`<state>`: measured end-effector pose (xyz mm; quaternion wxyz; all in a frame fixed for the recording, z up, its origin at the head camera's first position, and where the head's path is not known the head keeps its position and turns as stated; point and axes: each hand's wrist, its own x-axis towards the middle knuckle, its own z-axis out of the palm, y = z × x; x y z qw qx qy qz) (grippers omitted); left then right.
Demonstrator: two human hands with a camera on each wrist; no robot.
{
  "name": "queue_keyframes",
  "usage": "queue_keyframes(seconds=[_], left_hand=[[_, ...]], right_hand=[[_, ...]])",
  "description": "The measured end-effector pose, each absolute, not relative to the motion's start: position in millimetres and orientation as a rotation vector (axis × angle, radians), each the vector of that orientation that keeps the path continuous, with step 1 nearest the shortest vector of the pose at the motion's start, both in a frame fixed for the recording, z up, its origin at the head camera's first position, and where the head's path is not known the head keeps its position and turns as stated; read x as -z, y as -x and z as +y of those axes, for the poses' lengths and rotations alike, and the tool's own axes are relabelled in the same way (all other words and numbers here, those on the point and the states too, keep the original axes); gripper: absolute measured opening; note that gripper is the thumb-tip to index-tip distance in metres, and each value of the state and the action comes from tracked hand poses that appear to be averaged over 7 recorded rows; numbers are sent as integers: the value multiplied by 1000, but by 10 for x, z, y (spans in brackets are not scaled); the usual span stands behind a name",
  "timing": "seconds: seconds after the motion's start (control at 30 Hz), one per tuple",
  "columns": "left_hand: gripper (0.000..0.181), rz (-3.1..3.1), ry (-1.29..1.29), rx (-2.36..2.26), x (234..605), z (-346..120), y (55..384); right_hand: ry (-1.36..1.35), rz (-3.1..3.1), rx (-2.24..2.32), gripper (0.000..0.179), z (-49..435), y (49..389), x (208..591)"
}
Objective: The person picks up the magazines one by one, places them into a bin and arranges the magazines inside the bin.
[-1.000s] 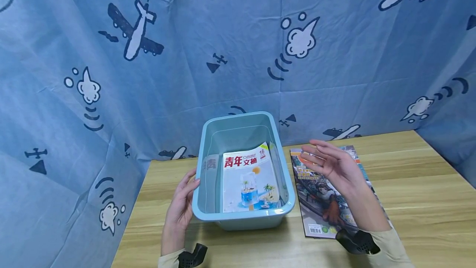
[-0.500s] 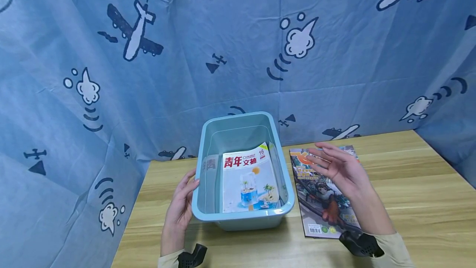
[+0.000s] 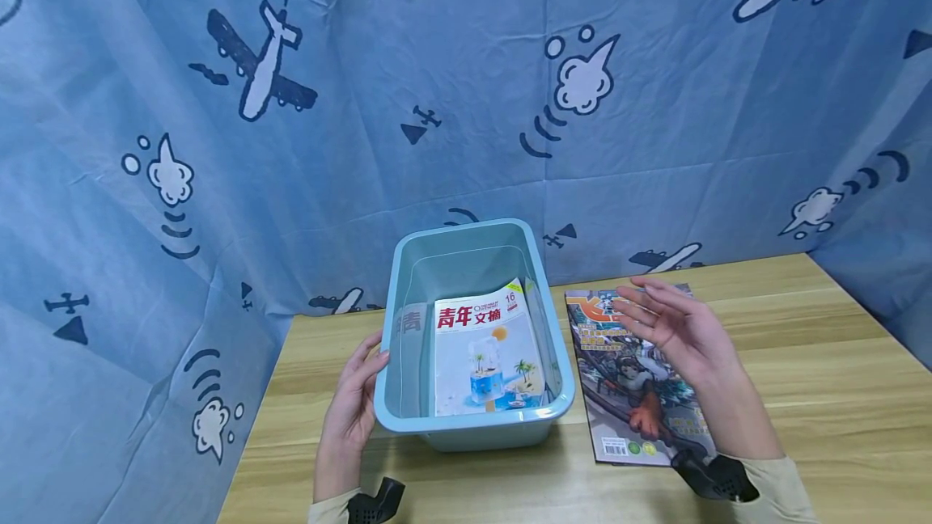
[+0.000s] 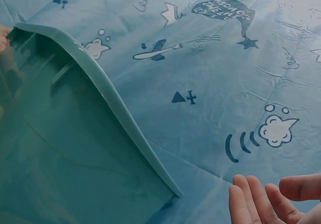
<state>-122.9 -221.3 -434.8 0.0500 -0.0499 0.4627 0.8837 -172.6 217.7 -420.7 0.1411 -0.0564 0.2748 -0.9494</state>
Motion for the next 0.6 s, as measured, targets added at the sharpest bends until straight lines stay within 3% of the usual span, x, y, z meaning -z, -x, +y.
queue_keyframes(seconds=[0.6], left_hand=[[44, 1403, 236, -2675, 4327, -2212, 1214]], right_hand=[[129, 805, 2803, 29, 2427, 1733, 4256]])
